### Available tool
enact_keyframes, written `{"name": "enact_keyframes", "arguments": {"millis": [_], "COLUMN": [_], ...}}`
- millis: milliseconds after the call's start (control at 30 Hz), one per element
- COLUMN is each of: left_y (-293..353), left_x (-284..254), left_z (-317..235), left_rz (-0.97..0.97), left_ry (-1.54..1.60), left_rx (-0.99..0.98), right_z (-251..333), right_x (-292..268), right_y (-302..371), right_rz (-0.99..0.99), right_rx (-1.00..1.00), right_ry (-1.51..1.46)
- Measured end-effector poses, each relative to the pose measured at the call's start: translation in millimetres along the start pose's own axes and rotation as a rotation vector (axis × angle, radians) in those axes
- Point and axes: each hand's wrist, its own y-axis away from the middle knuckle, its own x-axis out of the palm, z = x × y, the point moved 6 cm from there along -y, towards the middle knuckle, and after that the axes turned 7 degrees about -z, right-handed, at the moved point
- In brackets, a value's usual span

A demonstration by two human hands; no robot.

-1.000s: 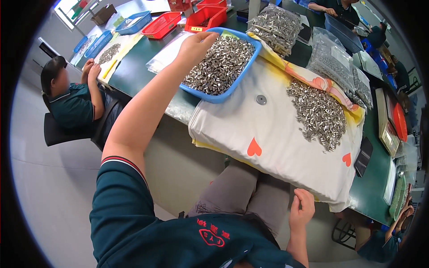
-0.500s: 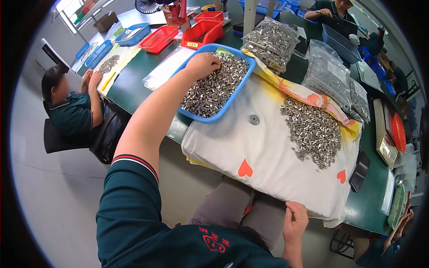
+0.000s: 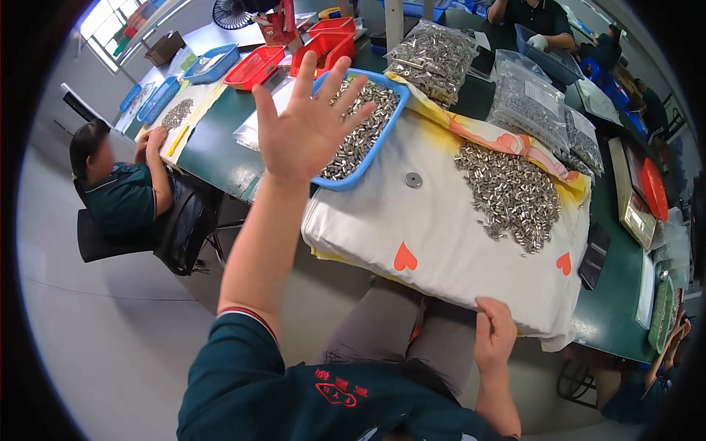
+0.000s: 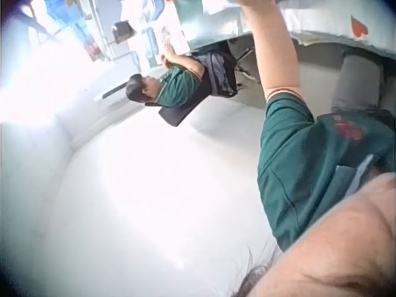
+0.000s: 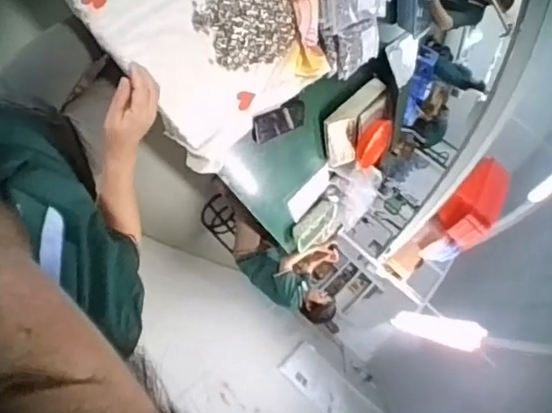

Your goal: The recorder is inspecting and assembling small metal hardware components at a manufacturing workbench.

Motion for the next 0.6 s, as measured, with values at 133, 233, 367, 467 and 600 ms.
{"name": "enact_keyframes", "arguments": {"millis": [133, 233, 367, 467, 600], "left_y": [48, 81, 124, 157, 181], "left_x": [39, 81, 135, 147, 160], "left_z": [24, 68, 107, 128, 140], "left_rz": [-0.020, 0.017, 0.345, 0.464, 0.497], "left_ry": [0.186, 0.120, -0.389, -0.515, -0.566], "left_rx": [0.031, 0.005, 0.281, 0.212, 0.213], "right_z": [66, 123, 135, 138, 143], "right_x": [23, 59, 35, -8, -45], "right_y": [-43, -48, -70, -87, -85], "right_rz": [0.049, 0.064, -0.173, -0.479, -0.774], "right_rx": [-0.328, -0.593, -0.590, -0.364, -0.507], "right_ry": [-0.210, -0.104, -0.291, -0.450, -0.343]}}
